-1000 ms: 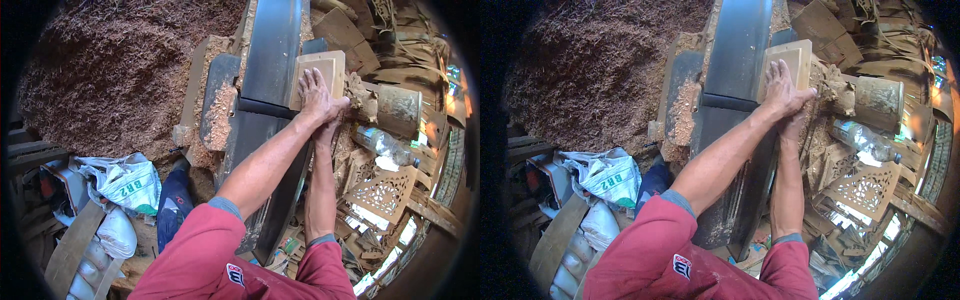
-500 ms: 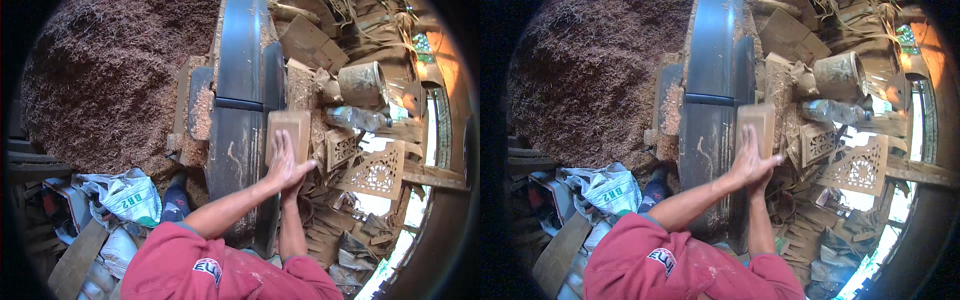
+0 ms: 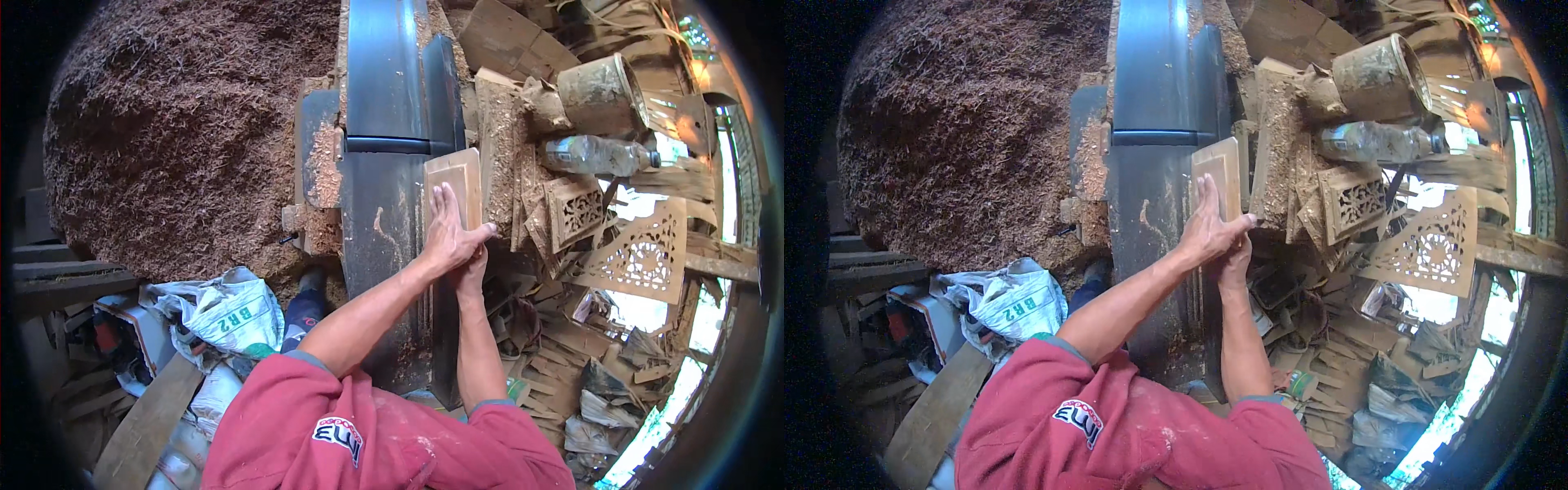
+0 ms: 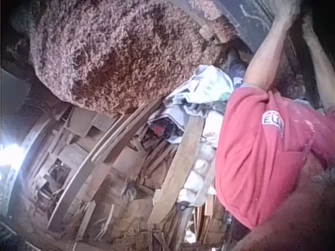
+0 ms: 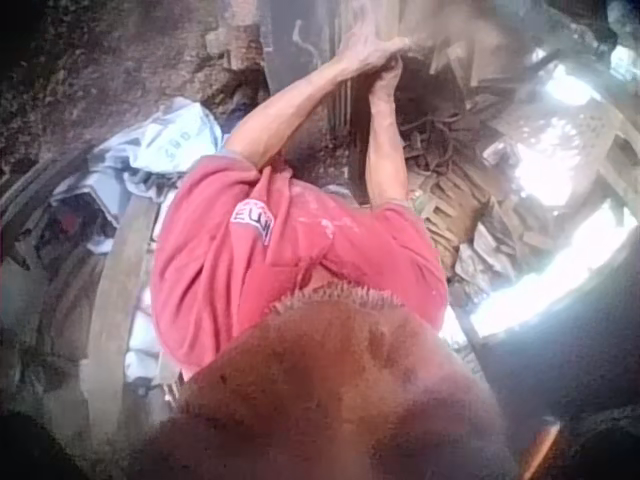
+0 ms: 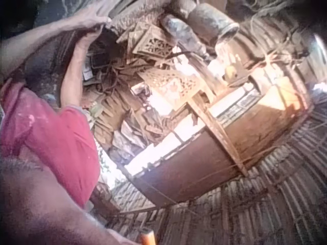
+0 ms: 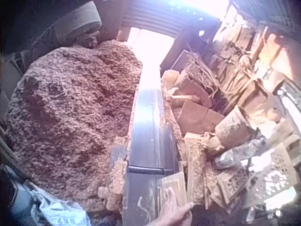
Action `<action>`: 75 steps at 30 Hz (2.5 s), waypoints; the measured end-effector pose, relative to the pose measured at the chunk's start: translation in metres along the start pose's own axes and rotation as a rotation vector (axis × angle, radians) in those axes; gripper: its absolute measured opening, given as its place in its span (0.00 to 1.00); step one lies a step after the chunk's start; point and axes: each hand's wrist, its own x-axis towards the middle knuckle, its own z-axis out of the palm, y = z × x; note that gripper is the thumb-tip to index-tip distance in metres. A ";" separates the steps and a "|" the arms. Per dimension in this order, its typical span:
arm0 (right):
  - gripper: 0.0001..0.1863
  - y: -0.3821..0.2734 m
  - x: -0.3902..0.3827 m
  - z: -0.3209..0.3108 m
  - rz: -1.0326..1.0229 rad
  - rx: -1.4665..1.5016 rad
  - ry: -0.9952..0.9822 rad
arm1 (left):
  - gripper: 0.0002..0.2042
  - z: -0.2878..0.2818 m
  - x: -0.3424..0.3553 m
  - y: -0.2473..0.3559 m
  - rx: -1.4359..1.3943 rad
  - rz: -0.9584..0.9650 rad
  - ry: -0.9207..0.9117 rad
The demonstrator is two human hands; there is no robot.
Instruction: The person prepares a small wooden panel using a jointer and a handheld planer, then fits and hammers decorative trim pieces onto the edges of a larger wooden structure.
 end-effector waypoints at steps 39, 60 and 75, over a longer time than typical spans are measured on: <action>0.39 -0.041 0.212 0.085 -0.210 -0.030 -0.363 | 0.60 -0.082 0.179 0.040 -0.014 0.049 0.137; 0.30 -0.134 -0.029 0.036 -0.230 -0.667 -0.097 | 0.32 -0.093 0.040 0.073 -0.441 0.246 0.231; 0.19 -0.061 -0.156 -0.015 -0.680 -1.047 -0.003 | 0.32 -0.010 -0.077 0.004 0.413 1.295 -0.092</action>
